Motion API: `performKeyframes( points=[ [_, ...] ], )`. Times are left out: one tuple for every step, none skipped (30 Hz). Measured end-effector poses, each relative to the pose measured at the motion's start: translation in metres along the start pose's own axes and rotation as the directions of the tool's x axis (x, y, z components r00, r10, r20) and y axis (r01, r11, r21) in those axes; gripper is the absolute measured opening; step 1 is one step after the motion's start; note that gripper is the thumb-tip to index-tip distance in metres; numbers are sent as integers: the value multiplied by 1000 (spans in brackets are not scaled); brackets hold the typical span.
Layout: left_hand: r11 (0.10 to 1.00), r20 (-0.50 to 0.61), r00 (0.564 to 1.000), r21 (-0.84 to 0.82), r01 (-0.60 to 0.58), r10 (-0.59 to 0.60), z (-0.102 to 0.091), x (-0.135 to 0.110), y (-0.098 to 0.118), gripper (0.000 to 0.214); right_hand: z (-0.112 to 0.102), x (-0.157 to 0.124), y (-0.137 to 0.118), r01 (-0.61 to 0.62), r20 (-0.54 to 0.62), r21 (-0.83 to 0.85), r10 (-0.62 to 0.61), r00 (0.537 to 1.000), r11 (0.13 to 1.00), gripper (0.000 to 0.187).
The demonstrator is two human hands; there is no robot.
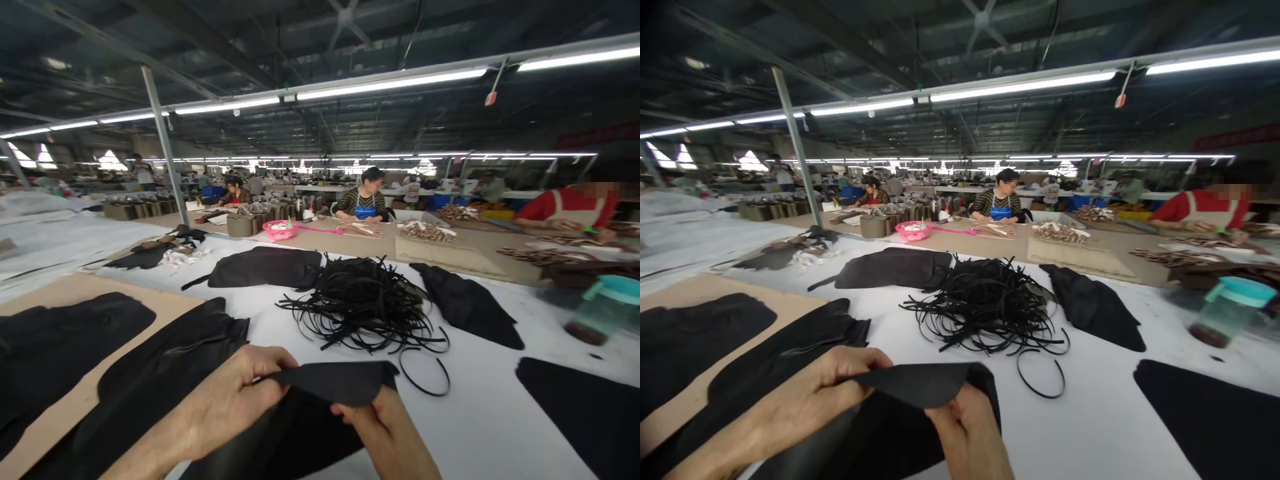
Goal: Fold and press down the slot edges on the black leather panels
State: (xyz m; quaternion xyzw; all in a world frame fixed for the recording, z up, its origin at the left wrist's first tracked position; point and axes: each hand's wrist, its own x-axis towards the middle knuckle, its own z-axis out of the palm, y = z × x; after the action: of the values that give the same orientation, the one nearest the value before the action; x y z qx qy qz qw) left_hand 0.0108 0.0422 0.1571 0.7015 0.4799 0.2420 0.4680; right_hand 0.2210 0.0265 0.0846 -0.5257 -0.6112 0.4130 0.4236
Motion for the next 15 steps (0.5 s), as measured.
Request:
performKeyframes(
  points=[
    [999,73,997,41,10,-13,2,0,9,16,-6,3,-8,21,-30,21,-20,999,1000,34],
    [998,139,989,44,46,-51,4,0,17,15,-12,4,-14,37,-52,37,-35,998,999,33],
    [996,186,978,19,91,-93,6,2,21,18,-16,5,-19,50,-62,51,-47,997,997,32],
    [990,192,973,-21,136,-130,8,4,24,21,-20,4,-22,60,-56,69,-56,997,996,30],
    [982,151,975,-68,176,-164,11,7,25,25,-22,3,-24,72,-29,95,-69,997,993,28],
    [972,77,977,-112,205,-197,15,10,24,29,-23,2,-24,86,19,124,-89,996,989,27],
    [964,-9,973,-139,225,-229,19,14,22,33,-24,1,-24,100,72,154,-112,991,983,28],
    [962,-87,964,-137,238,-251,23,18,20,37,-23,0,-23,109,112,180,-131,985,978,31],
    [965,-149,956,-106,239,-253,27,21,19,41,-24,0,-21,112,125,196,-138,982,974,35],
    [972,-197,952,-51,228,-234,31,23,17,45,-24,-1,-20,108,114,200,-133,985,974,40],
    [978,-226,954,16,207,-198,35,25,16,48,-25,-1,-18,98,84,193,-116,990,976,45],
    [980,-238,958,82,181,-157,38,25,16,50,-26,-1,-17,83,54,182,-94,994,980,48],
    [978,-236,964,136,157,-122,42,26,16,52,-27,-1,-16,66,37,171,-73,997,983,50],
    [976,-227,969,167,141,-101,45,25,17,54,-28,-1,-16,50,39,158,-56,998,986,49],
    [976,-218,972,173,130,-91,48,25,17,54,-28,-1,-17,34,62,143,-43,997,989,47]
  ],
)
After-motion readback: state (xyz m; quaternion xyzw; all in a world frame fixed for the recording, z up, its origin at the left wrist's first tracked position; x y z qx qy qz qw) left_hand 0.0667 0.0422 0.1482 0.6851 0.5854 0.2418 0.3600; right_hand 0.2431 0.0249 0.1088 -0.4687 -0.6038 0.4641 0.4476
